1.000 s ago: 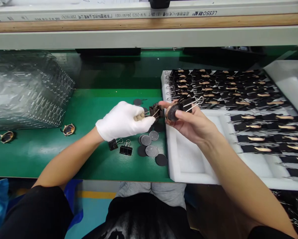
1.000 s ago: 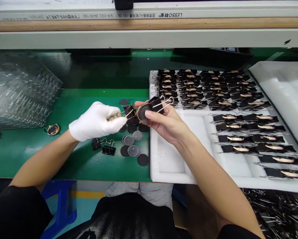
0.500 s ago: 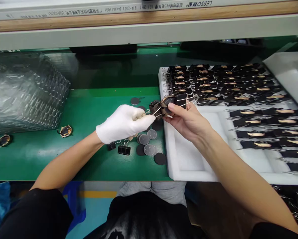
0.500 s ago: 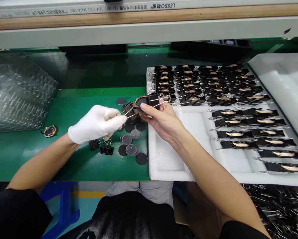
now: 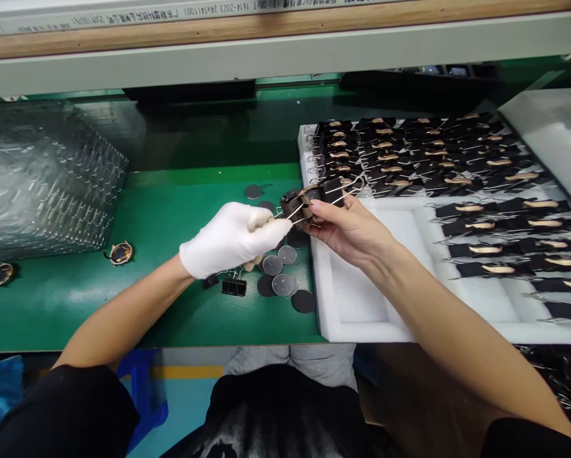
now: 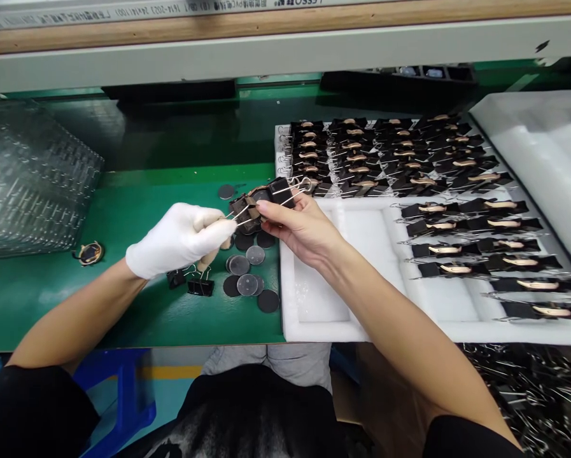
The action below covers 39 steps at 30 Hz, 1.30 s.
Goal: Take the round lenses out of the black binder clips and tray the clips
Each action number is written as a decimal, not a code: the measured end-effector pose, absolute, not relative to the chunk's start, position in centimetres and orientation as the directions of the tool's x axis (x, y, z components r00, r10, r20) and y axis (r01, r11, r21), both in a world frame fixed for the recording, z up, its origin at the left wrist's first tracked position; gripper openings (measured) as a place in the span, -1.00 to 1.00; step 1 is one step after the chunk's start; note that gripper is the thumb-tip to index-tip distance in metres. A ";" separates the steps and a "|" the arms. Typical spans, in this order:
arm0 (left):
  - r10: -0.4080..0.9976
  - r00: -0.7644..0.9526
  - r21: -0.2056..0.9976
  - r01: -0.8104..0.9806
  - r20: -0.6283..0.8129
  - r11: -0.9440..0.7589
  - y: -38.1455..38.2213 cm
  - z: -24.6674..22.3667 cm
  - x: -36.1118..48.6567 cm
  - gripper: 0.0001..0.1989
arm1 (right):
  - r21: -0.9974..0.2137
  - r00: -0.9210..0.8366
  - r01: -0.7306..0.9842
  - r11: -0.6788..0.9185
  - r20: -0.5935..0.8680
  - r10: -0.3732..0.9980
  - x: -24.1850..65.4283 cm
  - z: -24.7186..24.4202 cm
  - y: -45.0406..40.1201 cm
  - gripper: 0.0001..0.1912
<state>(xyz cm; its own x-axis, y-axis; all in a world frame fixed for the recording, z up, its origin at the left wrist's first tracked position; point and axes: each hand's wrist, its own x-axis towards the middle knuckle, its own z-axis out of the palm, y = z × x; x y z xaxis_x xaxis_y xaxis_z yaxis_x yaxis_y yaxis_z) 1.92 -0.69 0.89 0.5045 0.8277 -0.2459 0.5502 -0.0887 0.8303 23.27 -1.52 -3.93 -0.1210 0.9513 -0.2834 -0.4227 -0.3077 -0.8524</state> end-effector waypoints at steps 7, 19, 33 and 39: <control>0.770 0.601 0.849 0.505 -0.215 -0.157 0.8 0.7 1.0 -0.53 | -0.946 -0.077 -0.308 -0.098 -0.078 0.994 23.4 -4.0 -1.5 -0.59; 0.745 0.636 0.932 0.359 -0.198 -0.059 0.6 1.5 0.6 -0.55 | -0.988 -0.197 -0.096 0.120 0.137 0.971 25.4 -3.3 -0.8 -0.34; 0.720 0.645 0.875 0.471 -0.256 -0.111 1.0 0.4 1.0 -0.63 | -0.978 -0.268 0.201 0.056 0.000 0.963 24.9 -2.2 -1.8 -0.65; 0.720 0.644 0.910 0.413 -0.258 -0.044 1.4 -0.4 1.2 -0.67 | -0.990 -0.168 0.138 -0.019 -0.042 0.985 24.6 -2.2 -1.9 -0.72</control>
